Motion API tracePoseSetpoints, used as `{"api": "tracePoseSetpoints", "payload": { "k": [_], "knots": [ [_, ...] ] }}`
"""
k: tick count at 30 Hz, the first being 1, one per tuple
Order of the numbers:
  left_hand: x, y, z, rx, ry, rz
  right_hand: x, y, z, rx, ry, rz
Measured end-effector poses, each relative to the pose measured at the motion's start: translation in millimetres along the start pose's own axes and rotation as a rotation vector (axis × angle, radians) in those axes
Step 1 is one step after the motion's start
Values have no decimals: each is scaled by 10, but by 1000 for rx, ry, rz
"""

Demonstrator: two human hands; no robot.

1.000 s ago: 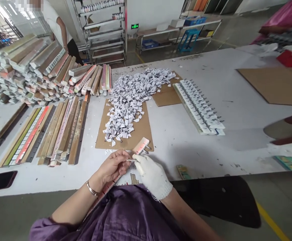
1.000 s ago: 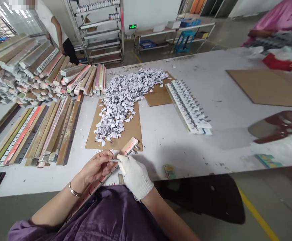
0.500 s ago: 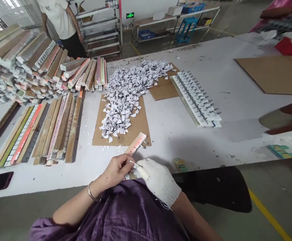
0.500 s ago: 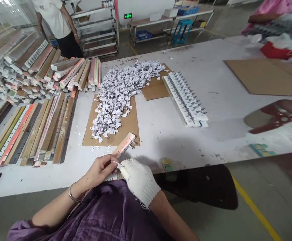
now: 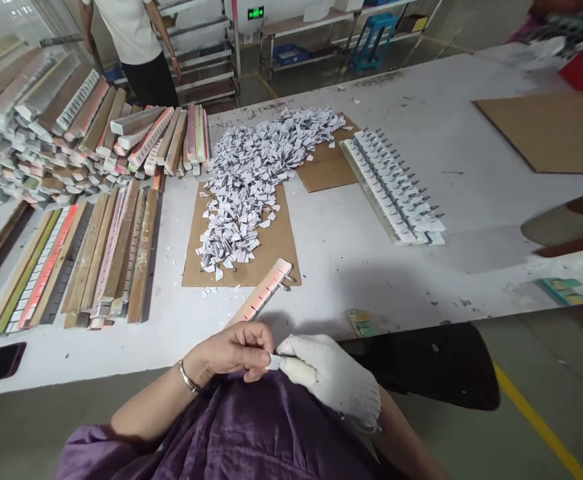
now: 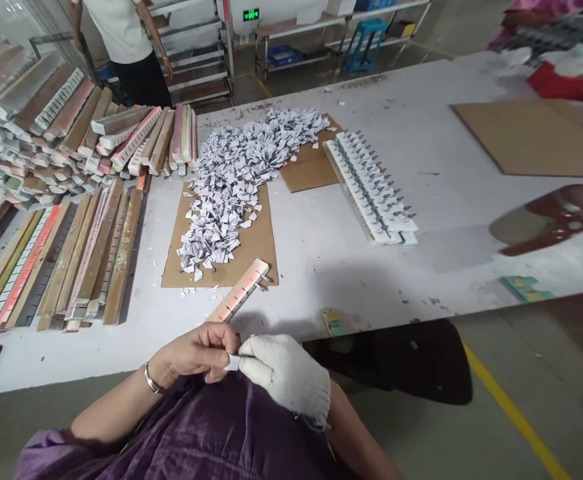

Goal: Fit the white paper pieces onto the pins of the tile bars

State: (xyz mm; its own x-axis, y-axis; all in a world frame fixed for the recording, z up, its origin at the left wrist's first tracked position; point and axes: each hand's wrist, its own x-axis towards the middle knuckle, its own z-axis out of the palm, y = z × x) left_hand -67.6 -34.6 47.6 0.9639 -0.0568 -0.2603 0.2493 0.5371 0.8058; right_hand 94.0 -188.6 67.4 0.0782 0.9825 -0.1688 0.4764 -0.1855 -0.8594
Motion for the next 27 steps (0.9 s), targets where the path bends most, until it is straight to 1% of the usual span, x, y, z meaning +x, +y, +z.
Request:
{"api": "tracePoseSetpoints", "payload": {
  "k": [1,2,3,4,6,7,8,10,12,13,14,16,17,18,20,22,24,27],
  "knots": [
    [20,-30,10,-65,18,10,4,-17,-17,36,-5,9],
    [41,-53,29,-83,75,34,12,-24,-25,43,7,12],
    [59,-67,55,-46,159,68,24,-17,-22,24,44,20],
    [73,-70,85,51,257,106,39,3,-6,-17,93,23],
    [81,-55,143,380,443,173,77,78,62,-144,195,13],
    [76,-44,165,564,498,189,98,124,105,-213,230,7],
    [69,-36,177,725,525,193,121,170,148,-275,242,3],
    [60,-39,162,926,514,181,178,252,209,-359,185,11],
    [82,-59,86,1007,485,159,257,316,221,-389,66,45],
    [110,-68,26,1048,507,152,306,344,212,-407,24,62],
    [149,-73,-48,1099,553,147,361,369,196,-440,11,87],
    [251,-64,-225,1212,672,148,482,410,167,-548,69,188],
    [307,-53,-320,1264,713,146,542,422,162,-607,117,243],
    [360,-41,-411,1309,722,137,598,428,167,-659,160,287],
    [449,-24,-563,1351,661,110,689,420,207,-711,210,327],
    [501,-24,-657,1330,609,92,743,407,275,-727,233,343],
    [518,-37,-692,1292,604,104,767,415,345,-736,233,351],
    [512,-66,-686,1271,613,117,780,451,398,-724,233,335]
  ]
}}
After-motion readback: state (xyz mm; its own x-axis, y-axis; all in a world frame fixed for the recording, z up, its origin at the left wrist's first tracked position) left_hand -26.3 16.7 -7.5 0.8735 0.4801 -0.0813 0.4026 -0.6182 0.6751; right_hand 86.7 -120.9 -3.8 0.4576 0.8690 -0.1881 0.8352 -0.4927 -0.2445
